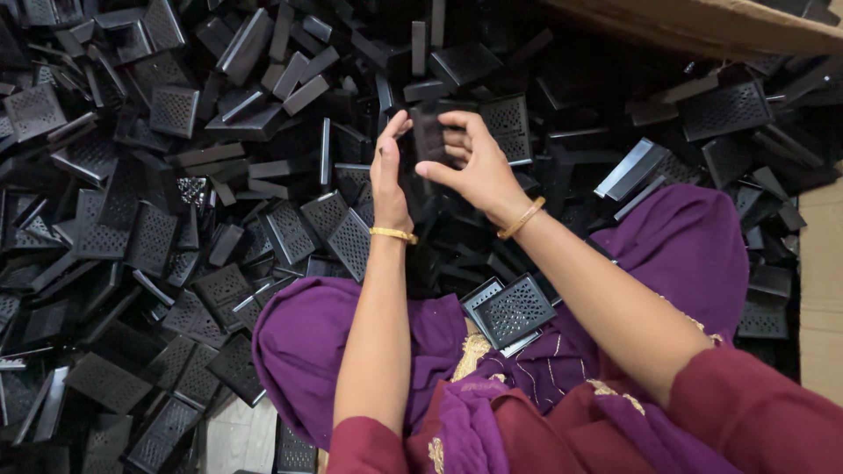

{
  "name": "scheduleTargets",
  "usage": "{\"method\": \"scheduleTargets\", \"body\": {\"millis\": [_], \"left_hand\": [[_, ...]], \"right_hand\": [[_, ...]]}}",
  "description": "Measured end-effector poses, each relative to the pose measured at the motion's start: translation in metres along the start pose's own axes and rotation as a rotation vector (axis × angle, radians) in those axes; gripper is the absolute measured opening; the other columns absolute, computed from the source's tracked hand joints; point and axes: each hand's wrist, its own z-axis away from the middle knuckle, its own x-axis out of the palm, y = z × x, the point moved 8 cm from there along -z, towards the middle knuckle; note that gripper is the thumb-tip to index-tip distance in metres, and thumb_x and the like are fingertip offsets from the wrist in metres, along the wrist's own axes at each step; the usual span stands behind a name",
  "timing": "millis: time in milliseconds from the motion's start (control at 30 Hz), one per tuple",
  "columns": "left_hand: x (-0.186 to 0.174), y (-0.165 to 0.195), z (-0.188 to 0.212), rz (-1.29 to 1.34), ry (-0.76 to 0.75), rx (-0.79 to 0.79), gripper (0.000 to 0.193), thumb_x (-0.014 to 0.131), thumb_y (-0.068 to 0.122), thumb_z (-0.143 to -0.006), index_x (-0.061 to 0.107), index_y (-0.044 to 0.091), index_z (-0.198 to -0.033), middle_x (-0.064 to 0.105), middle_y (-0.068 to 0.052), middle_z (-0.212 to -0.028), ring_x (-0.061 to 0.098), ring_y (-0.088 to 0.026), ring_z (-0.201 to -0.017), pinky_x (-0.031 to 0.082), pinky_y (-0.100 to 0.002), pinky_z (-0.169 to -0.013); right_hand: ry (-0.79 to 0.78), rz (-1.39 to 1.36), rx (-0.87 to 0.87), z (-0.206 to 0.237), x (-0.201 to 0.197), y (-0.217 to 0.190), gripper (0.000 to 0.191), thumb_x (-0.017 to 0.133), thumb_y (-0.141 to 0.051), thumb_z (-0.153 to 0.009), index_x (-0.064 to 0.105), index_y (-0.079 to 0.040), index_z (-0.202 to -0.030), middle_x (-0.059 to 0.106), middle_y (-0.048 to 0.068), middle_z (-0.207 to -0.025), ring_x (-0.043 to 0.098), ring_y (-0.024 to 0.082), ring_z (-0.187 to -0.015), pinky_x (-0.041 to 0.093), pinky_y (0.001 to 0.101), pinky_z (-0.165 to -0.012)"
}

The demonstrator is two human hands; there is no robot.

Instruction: The person sits on the floor beside a large pile of black plastic parts and inspects them one at a time, turning each piece over in their hands before tossing it into a cardboard box. The cycle of picking, checking, and discarding pieces repeats throughout the episode.

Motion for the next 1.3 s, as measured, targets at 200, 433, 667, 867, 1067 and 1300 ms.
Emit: {"method": "scheduleTargets", "body": {"millis": [200,433,667,867,1067,1300], "left_hand": [[0.012,0.006,0.004,0.102,-0.061,-0.069,0.067,0.046,0.052,-0.109,0.047,0.001,-0.153,0.058,-0.013,-0.143,0.06,-0.019,-0.125,0.048,-0.033,-0.11],[0.002,0.02,0.001,-0.081,-0.009,0.082,0.066,0.043,0.055,-0.112,0.051,0.002,-0.152,0.057,-0.013,-0.143,0.053,-0.02,-0.133,0.04,-0.033,-0.118],[0.003,0.013,0.004,0.036,-0.052,-0.041,0.065,0.043,0.055,-0.109,0.049,0.006,-0.152,0.055,-0.012,-0.144,0.055,-0.021,-0.128,0.045,-0.034,-0.112],[0.007,0.008,0.006,0.05,-0.055,-0.048,0.064,0.042,0.055,-0.11,0.051,0.007,-0.151,0.055,-0.012,-0.143,0.056,-0.02,-0.125,0.047,-0.034,-0.11],[0.005,-0.015,0.016,0.296,0.078,-0.094,0.056,0.042,0.051,-0.108,0.052,0.008,-0.142,0.053,-0.009,-0.142,0.053,-0.017,-0.129,0.045,-0.034,-0.112],[-0.023,-0.013,0.0,-0.204,0.011,0.011,0.023,0.06,0.027,-0.106,0.06,0.004,-0.103,0.065,-0.008,-0.093,0.061,-0.016,-0.088,0.05,-0.03,-0.083]], "right_hand": [[-0.054,0.066,0.038,0.014,0.016,-0.02,0.08,0.09,-0.014,-0.076,0.047,-0.009,-0.143,0.062,0.014,-0.136,0.063,0.025,-0.129,0.056,0.0379,-0.106],[-0.097,0.089,0.125,0.028,0.019,-0.009,0.08,0.091,-0.015,-0.072,0.054,-0.009,-0.143,0.064,0.014,-0.137,0.064,0.024,-0.128,0.055,0.0393,-0.107],[-0.092,0.026,0.033,0.027,0.02,-0.013,0.078,0.09,-0.011,-0.075,0.055,-0.007,-0.145,0.064,0.015,-0.137,0.063,0.023,-0.129,0.053,0.0376,-0.111],[-0.073,0.009,0.055,0.025,0.018,-0.012,0.079,0.091,-0.011,-0.073,0.057,-0.006,-0.144,0.067,0.015,-0.133,0.066,0.022,-0.125,0.054,0.0362,-0.11],[-0.177,-0.058,0.076,0.022,0.017,0.004,0.079,0.088,-0.011,-0.076,0.054,-0.002,-0.147,0.07,0.009,-0.133,0.067,0.018,-0.121,0.054,0.032,-0.104],[-0.292,-0.016,0.313,0.031,0.02,0.001,0.053,0.077,-0.018,-0.092,0.065,0.0,-0.141,0.074,0.011,-0.112,0.065,0.017,-0.097,0.054,0.0301,-0.086]]}}
